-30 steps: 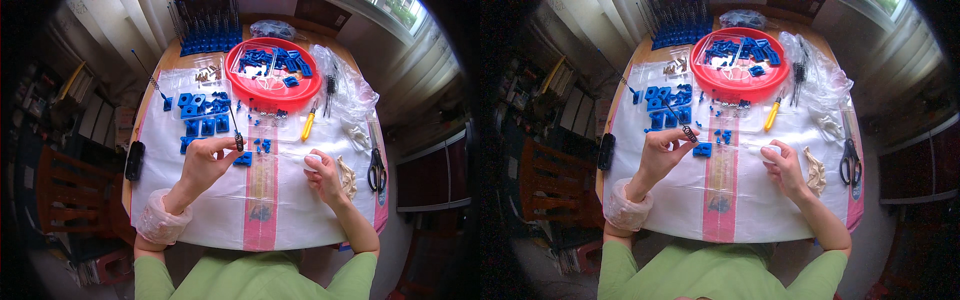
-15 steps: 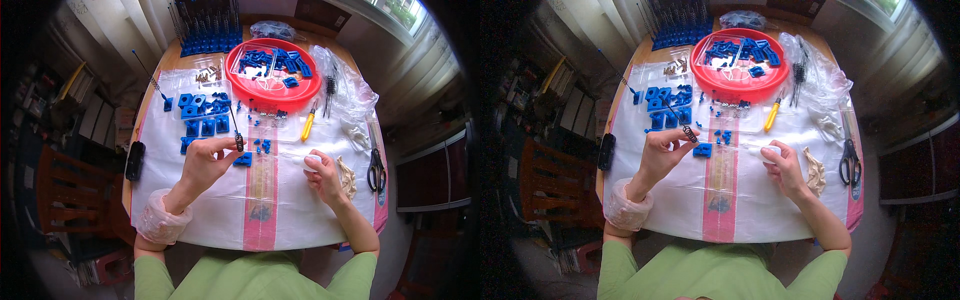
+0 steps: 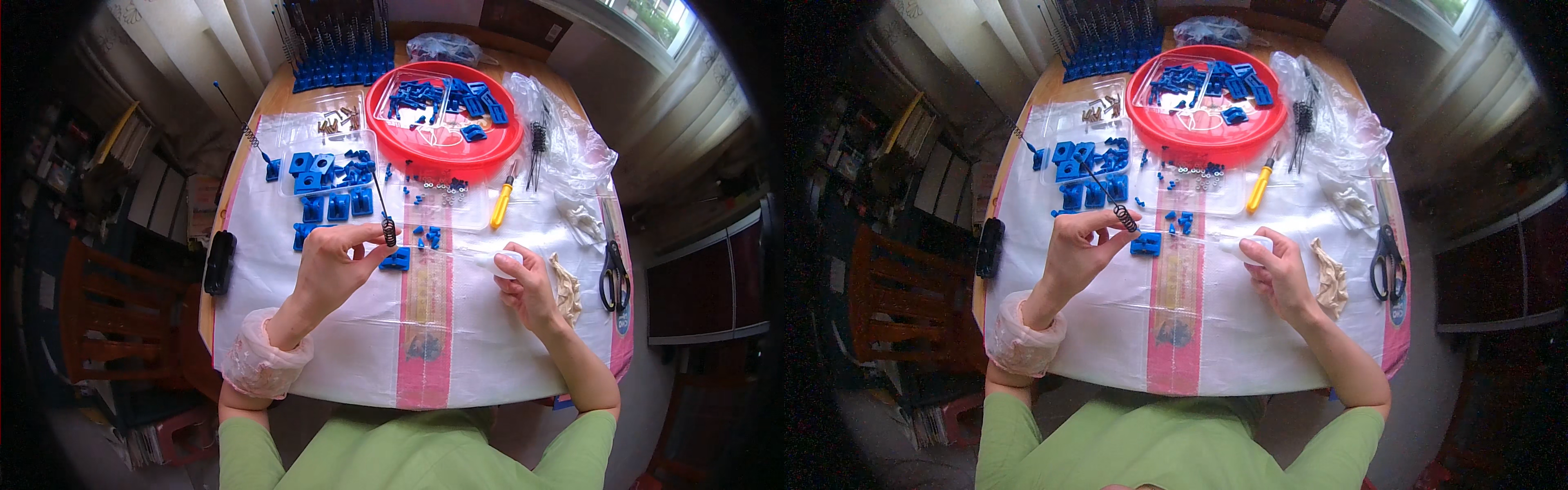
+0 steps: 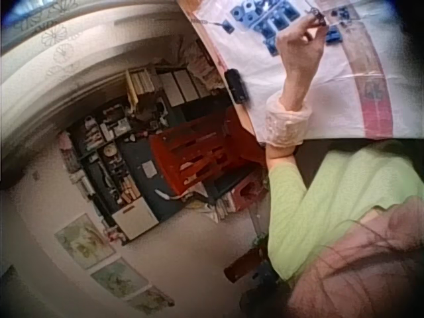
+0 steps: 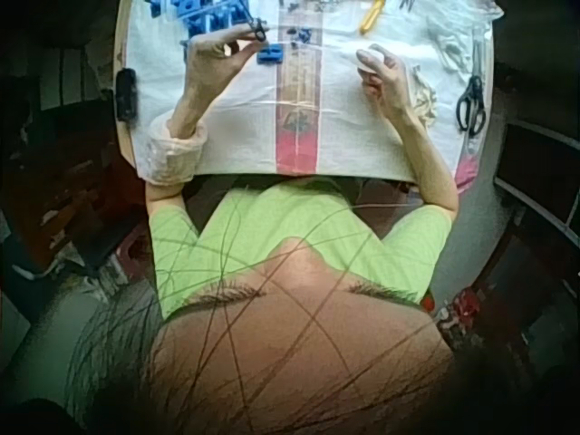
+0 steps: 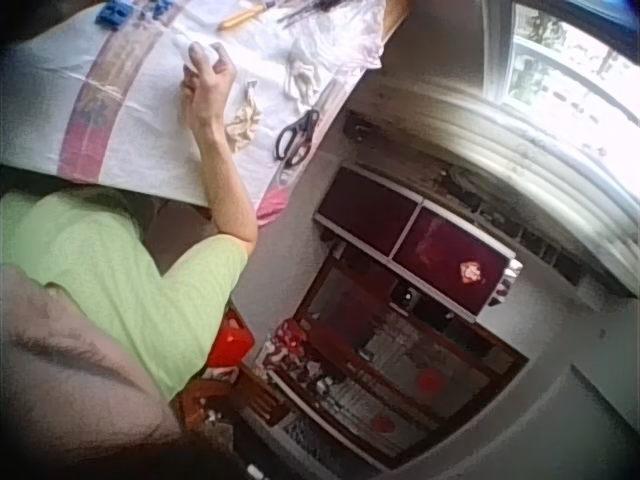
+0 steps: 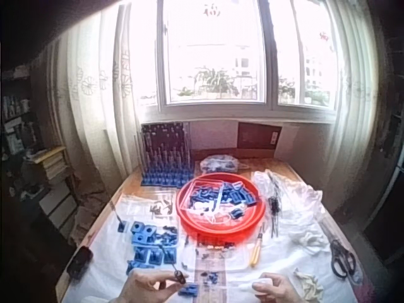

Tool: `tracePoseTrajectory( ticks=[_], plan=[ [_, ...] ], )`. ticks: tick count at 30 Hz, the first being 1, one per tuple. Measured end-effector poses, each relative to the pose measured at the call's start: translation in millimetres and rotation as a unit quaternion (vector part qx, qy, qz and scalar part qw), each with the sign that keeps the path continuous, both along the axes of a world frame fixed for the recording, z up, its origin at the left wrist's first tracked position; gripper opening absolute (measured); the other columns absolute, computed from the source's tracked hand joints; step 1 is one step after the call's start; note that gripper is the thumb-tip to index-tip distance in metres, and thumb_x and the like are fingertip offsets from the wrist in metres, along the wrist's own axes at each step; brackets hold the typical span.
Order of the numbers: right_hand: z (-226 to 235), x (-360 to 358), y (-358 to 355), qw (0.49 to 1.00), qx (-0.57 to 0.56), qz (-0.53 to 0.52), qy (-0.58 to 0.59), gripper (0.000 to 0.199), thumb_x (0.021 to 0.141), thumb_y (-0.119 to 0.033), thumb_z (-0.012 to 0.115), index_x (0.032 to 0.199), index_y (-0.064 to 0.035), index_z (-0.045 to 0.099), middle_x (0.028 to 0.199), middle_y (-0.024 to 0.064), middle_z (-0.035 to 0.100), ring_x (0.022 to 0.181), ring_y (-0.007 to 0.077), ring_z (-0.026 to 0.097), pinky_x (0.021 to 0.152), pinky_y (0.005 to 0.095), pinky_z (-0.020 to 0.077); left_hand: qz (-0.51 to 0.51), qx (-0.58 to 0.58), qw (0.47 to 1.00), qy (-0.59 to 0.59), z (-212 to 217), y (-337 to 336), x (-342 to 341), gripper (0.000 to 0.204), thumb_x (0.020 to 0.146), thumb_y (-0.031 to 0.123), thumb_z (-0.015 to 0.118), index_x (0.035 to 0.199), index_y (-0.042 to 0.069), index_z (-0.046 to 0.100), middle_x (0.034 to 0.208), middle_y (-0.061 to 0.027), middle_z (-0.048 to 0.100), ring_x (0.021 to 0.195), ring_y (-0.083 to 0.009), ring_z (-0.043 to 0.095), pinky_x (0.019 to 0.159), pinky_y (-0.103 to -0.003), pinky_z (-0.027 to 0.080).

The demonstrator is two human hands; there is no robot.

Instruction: Assembling small blue plastic housings with metal shafts and springs.

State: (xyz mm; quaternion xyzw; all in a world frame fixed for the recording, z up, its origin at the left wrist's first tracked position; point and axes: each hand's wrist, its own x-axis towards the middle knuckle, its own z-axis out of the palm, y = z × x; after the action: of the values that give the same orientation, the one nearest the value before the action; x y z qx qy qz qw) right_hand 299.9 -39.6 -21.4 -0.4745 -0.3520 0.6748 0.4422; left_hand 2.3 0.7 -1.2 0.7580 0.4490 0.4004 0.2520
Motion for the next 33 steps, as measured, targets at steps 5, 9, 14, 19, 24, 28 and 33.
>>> tracePoseTrajectory(
  ticks=[5, 9, 14, 19, 24, 28, 33],
  plan=[
    [0.1, 0.5, -0.4, 1.000, -0.005, 0.002, -0.005, 0.020, 0.092, -0.026, 0.069, 0.089, -0.0100, 0.057, 0.065, -0.0074, 0.045, 0.050, -0.0016, 0.032, 0.041, 0.0160, 0.0227, -0.001, -0.001, 1.000, -0.002, 1.9, -0.4, 0.8, 0.015, 0.079, 0.002, 0.080, 0.094, 0.007, 0.078, 0.087, -0.0012, 0.076, 0.052, -0.0018, 0.048, 0.045, -0.019, 0.036],
    [2.9, -1.7, 0.4, 1.000, -0.014, 0.005, -0.010, 0.022, 0.090, -0.026, 0.070, 0.087, -0.0123, 0.053, 0.067, -0.0081, 0.043, 0.051, -0.0019, 0.032, 0.041, 0.0152, 0.0225, 0.001, -0.006, 1.000, 0.000, 1.4, -0.6, 0.8, 0.015, 0.080, 0.003, 0.080, 0.094, 0.007, 0.078, 0.086, -0.0009, 0.076, 0.052, -0.0018, 0.049, 0.045, -0.019, 0.036],
    [-0.1, -0.1, -0.6, 1.000, 0.002, 0.002, 0.009, 0.018, 0.093, -0.024, 0.069, 0.091, -0.0086, 0.060, 0.066, -0.0074, 0.048, 0.051, -0.0015, 0.033, 0.041, 0.0165, 0.0219, 0.001, -0.002, 1.000, 0.001, 1.3, -0.6, 0.0, 0.016, 0.080, 0.003, 0.080, 0.095, 0.007, 0.078, 0.085, -0.0012, 0.076, 0.052, -0.0024, 0.049, 0.045, -0.020, 0.037],
    [5.4, -1.8, -1.1, 1.000, -0.013, 0.007, -0.007, 0.019, 0.092, -0.023, 0.069, 0.087, -0.0141, 0.052, 0.068, -0.0097, 0.043, 0.052, -0.0018, 0.031, 0.043, 0.0159, 0.0197, 0.003, -0.001, 1.000, 0.003, 1.4, -0.3, 0.1, 0.016, 0.080, 0.004, 0.080, 0.095, 0.007, 0.078, 0.084, -0.0015, 0.076, 0.051, -0.0028, 0.049, 0.045, -0.020, 0.037],
    [5.0, -0.8, -1.4, 1.000, -0.017, 0.007, -0.002, 0.019, 0.092, -0.024, 0.069, 0.087, -0.0141, 0.053, 0.068, -0.0100, 0.043, 0.052, -0.0020, 0.031, 0.043, 0.0161, 0.0199, 0.002, -0.001, 1.000, 0.004, 3.6, -0.7, 0.5, 0.015, 0.079, 0.004, 0.081, 0.094, 0.007, 0.078, 0.085, -0.0016, 0.076, 0.051, -0.0031, 0.049, 0.045, -0.020, 0.037],
    [6.4, -2.9, -1.2, 1.000, -0.017, 0.004, 0.003, 0.020, 0.092, -0.024, 0.069, 0.086, -0.0142, 0.053, 0.068, -0.0101, 0.042, 0.052, -0.0019, 0.030, 0.042, 0.0164, 0.0196, 0.006, -0.004, 1.000, 0.008, 5.2, -1.4, 1.3, 0.015, 0.079, 0.004, 0.081, 0.094, 0.007, 0.078, 0.084, -0.0016, 0.076, 0.051, -0.0032, 0.049, 0.045, -0.020, 0.037],
    [4.8, -1.3, -1.3, 1.000, -0.009, 0.002, 0.013, 0.018, 0.092, -0.023, 0.070, 0.090, -0.0101, 0.058, 0.068, -0.0079, 0.048, 0.051, -0.0020, 0.033, 0.041, 0.0157, 0.0222, 0.005, -0.005, 1.000, 0.006, 3.8, -1.1, 0.8, 0.014, 0.080, 0.004, 0.080, 0.094, 0.007, 0.078, 0.085, -0.0016, 0.076, 0.051, -0.0031, 0.049, 0.045, -0.020, 0.037]
  ],
)
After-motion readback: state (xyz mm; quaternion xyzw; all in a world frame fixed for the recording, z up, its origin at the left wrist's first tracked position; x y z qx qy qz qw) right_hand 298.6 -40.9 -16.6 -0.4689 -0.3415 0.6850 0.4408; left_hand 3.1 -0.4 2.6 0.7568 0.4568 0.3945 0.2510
